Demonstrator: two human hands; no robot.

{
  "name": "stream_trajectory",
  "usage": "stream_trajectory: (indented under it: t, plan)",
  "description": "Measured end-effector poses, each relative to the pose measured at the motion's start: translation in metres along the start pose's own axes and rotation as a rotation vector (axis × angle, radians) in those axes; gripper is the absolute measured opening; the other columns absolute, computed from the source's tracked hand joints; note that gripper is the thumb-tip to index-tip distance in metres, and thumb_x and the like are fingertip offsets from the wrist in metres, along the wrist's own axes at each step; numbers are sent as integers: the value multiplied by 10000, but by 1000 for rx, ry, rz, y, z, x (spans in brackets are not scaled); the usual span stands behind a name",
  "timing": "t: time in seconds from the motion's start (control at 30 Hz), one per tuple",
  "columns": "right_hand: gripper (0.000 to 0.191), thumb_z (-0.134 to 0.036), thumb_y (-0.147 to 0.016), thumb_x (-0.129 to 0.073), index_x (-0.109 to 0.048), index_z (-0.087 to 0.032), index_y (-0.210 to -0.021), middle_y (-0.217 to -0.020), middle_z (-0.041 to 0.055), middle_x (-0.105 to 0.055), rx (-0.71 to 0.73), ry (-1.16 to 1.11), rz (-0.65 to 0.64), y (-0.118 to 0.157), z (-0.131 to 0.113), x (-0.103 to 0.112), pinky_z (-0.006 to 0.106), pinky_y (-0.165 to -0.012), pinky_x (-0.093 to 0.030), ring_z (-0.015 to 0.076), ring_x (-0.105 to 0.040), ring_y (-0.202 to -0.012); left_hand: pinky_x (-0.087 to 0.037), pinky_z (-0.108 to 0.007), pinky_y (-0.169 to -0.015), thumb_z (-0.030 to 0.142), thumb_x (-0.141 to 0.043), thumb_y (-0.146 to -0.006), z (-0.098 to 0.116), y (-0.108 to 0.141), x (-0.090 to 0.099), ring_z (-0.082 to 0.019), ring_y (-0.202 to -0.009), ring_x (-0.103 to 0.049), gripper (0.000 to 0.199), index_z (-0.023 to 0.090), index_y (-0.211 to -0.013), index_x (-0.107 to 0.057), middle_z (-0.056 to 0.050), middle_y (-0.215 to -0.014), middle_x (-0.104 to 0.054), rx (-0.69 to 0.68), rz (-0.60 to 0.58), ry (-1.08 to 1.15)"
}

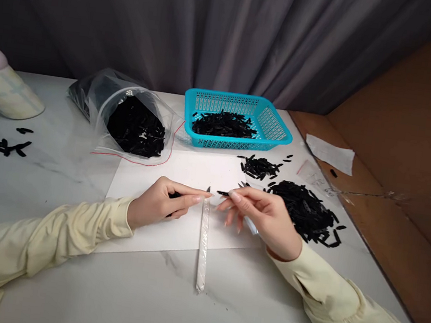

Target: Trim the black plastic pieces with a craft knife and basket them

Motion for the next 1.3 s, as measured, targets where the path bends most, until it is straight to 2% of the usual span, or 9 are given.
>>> stream_trajectory:
  t: [0.1,0.2,0.37,0.67,0.87,0.93,1.0,1.07,1.3]
  plan:
    - [279,-323,-891,-428,-638,-144,-848,-683,67,-668,170,818,171,0,-15,40,259,-523,-411,154,-587,-533,-197,-196,-381,332,-569,-810,-4,-3,2,-39,-374,-263,390,88,-1106,-641,82,-412,-341,63,-36,77]
    - [256,-268,-892,-414,-647,-163,-895,-701,61,-653,64,1352,271,-2,-8,75,264,-535,-360,186,-599,-612,-182,-196,-378,310,-601,-780,-4,-5,3,-36,-360,-245,429,92,-1148,-607,96,-409,-322,87,-100,148]
    - [271,-237,-883,-408,-659,-158,-815,-716,88,-615,37,1469,384,-6,5,99,257,-477,-285,189,-574,-618,-161,-191,-365,270,-613,-752,-1,-7,3,-35,-345,-236,451,95,-1166,-576,104,-408,-333,71,-197,164]
    - [274,-217,-895,-401,-657,-143,-831,-651,100,-636,194,1456,400,-13,16,94,284,-517,-328,235,-555,-720,-187,-179,-361,257,-648,-722,2,-7,2,-38,-355,-248,508,115,-1196,-536,109,-412,-377,31,-270,91]
    - [262,-260,-924,-400,-624,-132,-971,-834,112,-659,398,1307,344,-9,-23,45,304,-695,-455,211,-566,-788,-210,-167,-355,240,-639,-724,7,-4,1,-38,-344,-240,574,117,-1258,-463,125,-393,-369,8,-289,33]
    - [202,-237,-915,-436,-610,-196,-1010,-832,50,-656,490,1235,183,-8,-42,8,241,-678,-473,156,-574,-760,-224,-163,-361,227,-637,-724,7,-4,0,-41,-348,-266,584,125,-1266,-444,126,-397,-369,-19,-298,24]
    - [246,-141,-886,-454,-569,-171,-1101,-853,68,-655,594,1079,-135,-8,-55,-32,265,-672,-484,174,-575,-792,-237,-163,-358,212,-646,-711,6,-6,-2,-46,-352,-309,568,125,-1237,-452,120,-428,-389,-64,-306,26]
    - [264,-58,-842,-460,-570,-152,-1062,-929,96,-652,592,1008,-265,-14,-60,-55,293,-652,-487,196,-582,-823,-249,-166,-346,201,-665,-683,5,-9,-2,-49,-355,-350,526,121,-1169,-481,104,-489,-425,-101,-307,31]
    - [133,-35,-805,-481,-509,-164,-824,-763,23,-643,523,778,-321,-25,-47,-57,190,-537,-446,96,-569,-599,-256,-168,-328,227,-708,-666,2,-10,-2,-49,-355,-350,565,137,-1175,-481,93,-523,-454,-79,-387,30]
Point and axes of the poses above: each hand's wrist, its own y-axis away from the middle knuckle, its own x-axis out of the back of the hand, z = x × y, the point moved 5 cm from there along -y, towards the middle knuckle
